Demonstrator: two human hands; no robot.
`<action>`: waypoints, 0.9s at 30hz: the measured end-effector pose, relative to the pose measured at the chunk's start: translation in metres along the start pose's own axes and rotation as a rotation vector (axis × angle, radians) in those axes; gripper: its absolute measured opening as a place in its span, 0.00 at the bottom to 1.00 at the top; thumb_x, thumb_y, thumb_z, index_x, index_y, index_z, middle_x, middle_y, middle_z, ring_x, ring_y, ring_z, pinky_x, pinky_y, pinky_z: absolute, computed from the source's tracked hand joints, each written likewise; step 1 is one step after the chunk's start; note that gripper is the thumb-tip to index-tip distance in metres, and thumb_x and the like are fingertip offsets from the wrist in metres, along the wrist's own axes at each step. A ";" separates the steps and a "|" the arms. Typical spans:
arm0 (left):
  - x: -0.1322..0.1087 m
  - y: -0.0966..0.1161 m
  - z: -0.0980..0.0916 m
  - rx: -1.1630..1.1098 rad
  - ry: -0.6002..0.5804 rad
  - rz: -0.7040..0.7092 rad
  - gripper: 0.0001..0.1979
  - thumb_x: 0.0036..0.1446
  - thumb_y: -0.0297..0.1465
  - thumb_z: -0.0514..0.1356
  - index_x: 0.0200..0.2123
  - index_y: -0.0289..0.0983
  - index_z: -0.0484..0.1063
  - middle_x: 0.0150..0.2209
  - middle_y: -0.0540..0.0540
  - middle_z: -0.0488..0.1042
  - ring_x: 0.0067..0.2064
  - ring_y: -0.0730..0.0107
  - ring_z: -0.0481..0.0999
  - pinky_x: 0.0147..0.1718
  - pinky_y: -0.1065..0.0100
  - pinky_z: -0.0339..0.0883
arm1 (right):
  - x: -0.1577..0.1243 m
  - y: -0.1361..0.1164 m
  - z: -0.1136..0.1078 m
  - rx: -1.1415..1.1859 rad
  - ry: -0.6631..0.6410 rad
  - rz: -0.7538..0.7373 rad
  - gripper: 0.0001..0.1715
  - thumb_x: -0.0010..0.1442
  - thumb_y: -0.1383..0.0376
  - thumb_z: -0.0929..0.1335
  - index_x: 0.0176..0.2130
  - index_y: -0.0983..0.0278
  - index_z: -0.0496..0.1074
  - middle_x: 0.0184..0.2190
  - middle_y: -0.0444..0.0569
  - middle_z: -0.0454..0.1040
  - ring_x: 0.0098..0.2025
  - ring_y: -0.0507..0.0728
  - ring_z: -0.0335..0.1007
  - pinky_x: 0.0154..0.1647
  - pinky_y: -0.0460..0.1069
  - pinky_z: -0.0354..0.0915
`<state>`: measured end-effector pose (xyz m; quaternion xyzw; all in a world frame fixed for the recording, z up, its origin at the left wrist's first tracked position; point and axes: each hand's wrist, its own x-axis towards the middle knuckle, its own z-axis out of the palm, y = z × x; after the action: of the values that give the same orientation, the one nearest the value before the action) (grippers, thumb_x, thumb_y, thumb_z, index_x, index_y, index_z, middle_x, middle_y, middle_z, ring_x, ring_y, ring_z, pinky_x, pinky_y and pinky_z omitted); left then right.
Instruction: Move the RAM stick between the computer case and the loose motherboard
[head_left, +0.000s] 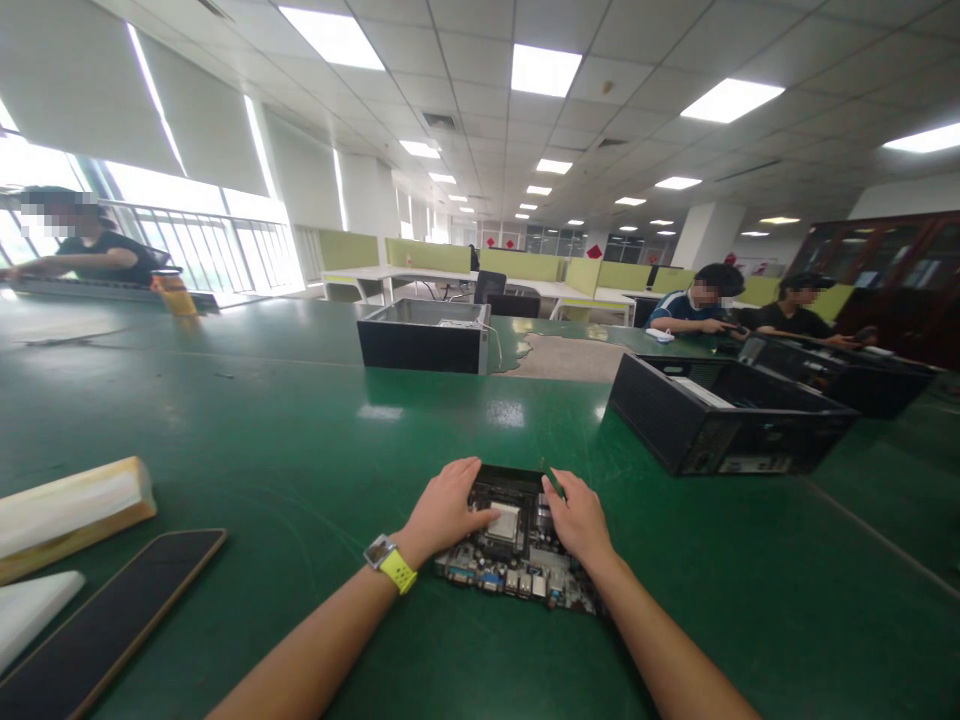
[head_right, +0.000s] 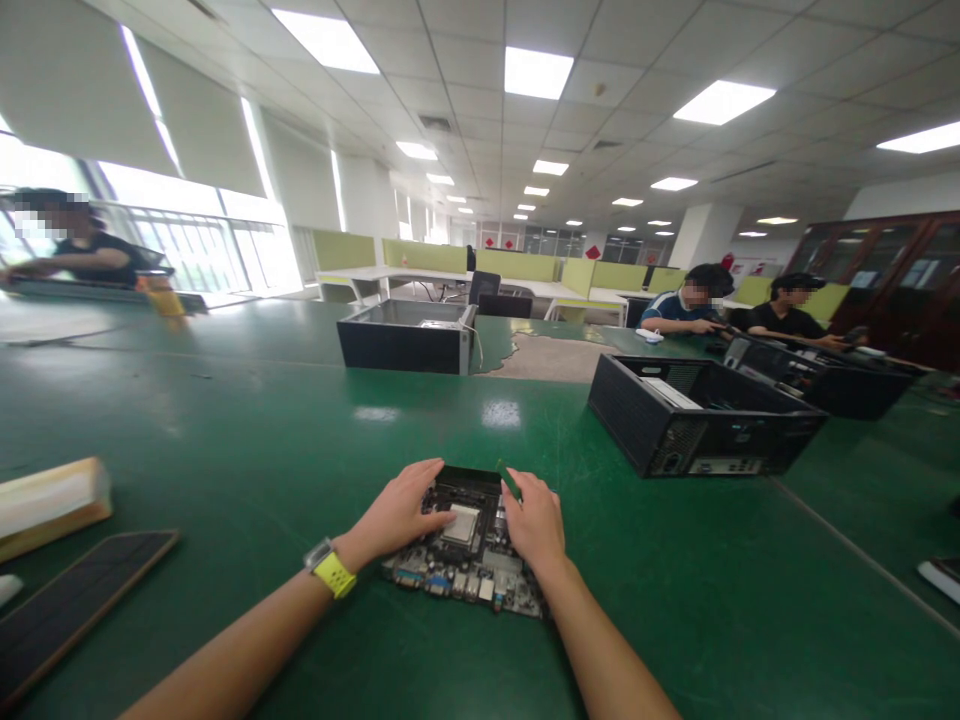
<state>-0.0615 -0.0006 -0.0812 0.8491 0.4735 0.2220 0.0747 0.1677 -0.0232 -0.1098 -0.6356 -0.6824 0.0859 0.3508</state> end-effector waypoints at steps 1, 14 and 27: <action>0.000 0.000 0.000 -0.001 -0.007 -0.001 0.35 0.48 0.45 0.60 0.57 0.33 0.60 0.59 0.36 0.62 0.60 0.54 0.59 0.58 0.57 0.53 | 0.000 0.000 0.000 0.003 -0.001 -0.001 0.23 0.63 0.56 0.56 0.51 0.60 0.69 0.49 0.49 0.71 0.51 0.57 0.65 0.53 0.51 0.57; 0.000 -0.004 -0.002 -0.032 -0.013 -0.011 0.36 0.49 0.44 0.60 0.58 0.33 0.58 0.59 0.36 0.61 0.61 0.53 0.58 0.59 0.56 0.53 | -0.001 -0.001 0.000 0.008 0.011 0.006 0.23 0.63 0.56 0.56 0.50 0.60 0.69 0.49 0.49 0.71 0.51 0.56 0.65 0.51 0.50 0.58; 0.001 -0.005 -0.001 -0.012 -0.043 -0.025 0.38 0.49 0.45 0.59 0.59 0.30 0.57 0.59 0.35 0.61 0.61 0.54 0.58 0.59 0.58 0.52 | 0.000 0.002 0.002 0.011 0.026 -0.006 0.25 0.63 0.55 0.56 0.52 0.62 0.68 0.49 0.50 0.71 0.52 0.57 0.65 0.53 0.51 0.57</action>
<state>-0.0657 0.0027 -0.0817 0.8474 0.4808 0.2053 0.0927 0.1681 -0.0226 -0.1121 -0.6326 -0.6794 0.0802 0.3631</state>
